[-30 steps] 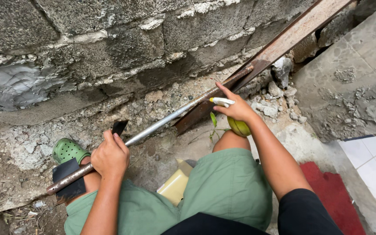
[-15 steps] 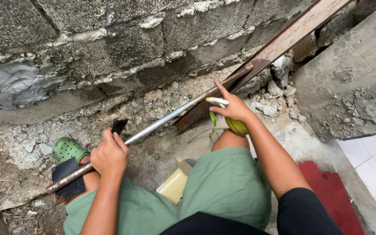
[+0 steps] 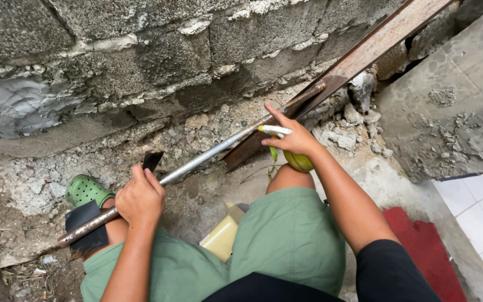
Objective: The person scrubs a long metal rod with a brush, then sprays it with a liquid from a bottle and continues scrubbing. The person repeats this process on a second metal rod.
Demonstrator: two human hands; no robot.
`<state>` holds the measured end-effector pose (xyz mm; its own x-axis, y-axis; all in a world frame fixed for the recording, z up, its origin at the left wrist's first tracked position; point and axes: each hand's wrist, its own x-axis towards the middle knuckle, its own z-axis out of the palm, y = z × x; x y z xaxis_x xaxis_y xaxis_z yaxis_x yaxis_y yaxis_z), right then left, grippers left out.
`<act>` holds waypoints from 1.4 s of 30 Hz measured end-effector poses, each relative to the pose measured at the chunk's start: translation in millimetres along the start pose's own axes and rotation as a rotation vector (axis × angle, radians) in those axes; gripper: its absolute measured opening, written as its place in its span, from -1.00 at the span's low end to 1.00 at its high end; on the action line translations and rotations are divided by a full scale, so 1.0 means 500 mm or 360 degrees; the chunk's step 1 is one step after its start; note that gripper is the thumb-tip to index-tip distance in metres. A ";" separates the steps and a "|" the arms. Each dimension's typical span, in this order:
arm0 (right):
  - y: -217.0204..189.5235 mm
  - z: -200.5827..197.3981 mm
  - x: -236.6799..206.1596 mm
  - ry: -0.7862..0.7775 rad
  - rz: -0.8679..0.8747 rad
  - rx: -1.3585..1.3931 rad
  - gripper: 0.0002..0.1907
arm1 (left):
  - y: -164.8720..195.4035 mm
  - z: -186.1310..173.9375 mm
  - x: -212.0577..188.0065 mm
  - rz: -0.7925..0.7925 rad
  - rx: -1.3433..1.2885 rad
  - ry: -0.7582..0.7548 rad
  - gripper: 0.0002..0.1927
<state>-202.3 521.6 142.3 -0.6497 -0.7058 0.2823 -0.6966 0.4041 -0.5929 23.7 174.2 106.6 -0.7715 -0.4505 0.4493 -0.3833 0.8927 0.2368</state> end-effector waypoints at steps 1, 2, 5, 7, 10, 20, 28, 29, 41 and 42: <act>-0.003 0.004 0.005 -0.0087 0.0236 0.0033 0.19 | 0.001 0.000 -0.001 0.0007 0.0007 0.0014 -0.81; -0.007 0.008 0.010 -0.0182 0.0471 0.0068 0.22 | 0.001 0.000 -0.002 0.0010 0.0015 0.0026 -0.81; -0.020 0.022 0.022 -0.0337 0.0613 -0.0022 0.31 | 0.002 0.000 -0.006 0.0031 -0.0022 0.0109 -0.82; -0.031 0.030 0.028 -0.0368 0.0417 -0.0160 0.22 | 0.002 0.000 -0.010 0.0046 -0.0039 0.0132 -0.83; -0.047 0.037 0.032 -0.0409 0.0506 -0.0295 0.22 | 0.002 0.001 -0.015 0.0097 -0.0048 0.0182 -0.84; -0.077 0.027 0.009 -0.0299 0.0568 -0.0261 0.17 | 0.003 0.007 -0.030 0.0068 -0.0109 0.0233 -0.85; -0.033 0.015 0.007 -0.0295 0.0638 -0.0261 -0.02 | 0.004 0.007 -0.032 0.0146 -0.0059 0.0264 -0.84; -0.025 0.016 0.006 -0.0302 0.0661 -0.0236 -0.05 | 0.004 0.007 -0.032 0.0157 -0.0055 0.0283 -0.84; -0.003 0.001 0.004 -0.0209 0.0689 0.0048 -0.29 | 0.000 0.016 -0.028 0.0145 -0.0020 0.0303 -0.85; -0.004 0.002 0.004 -0.0184 0.0649 0.0012 -0.29 | -0.001 0.016 -0.028 0.0152 -0.0021 0.0291 -0.86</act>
<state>-202.0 519.0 143.4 -0.8330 -0.5498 -0.0624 -0.3873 0.6598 -0.6439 30.6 180.4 93.5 -0.6984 -0.3591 0.6191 -0.3051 0.9319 0.1963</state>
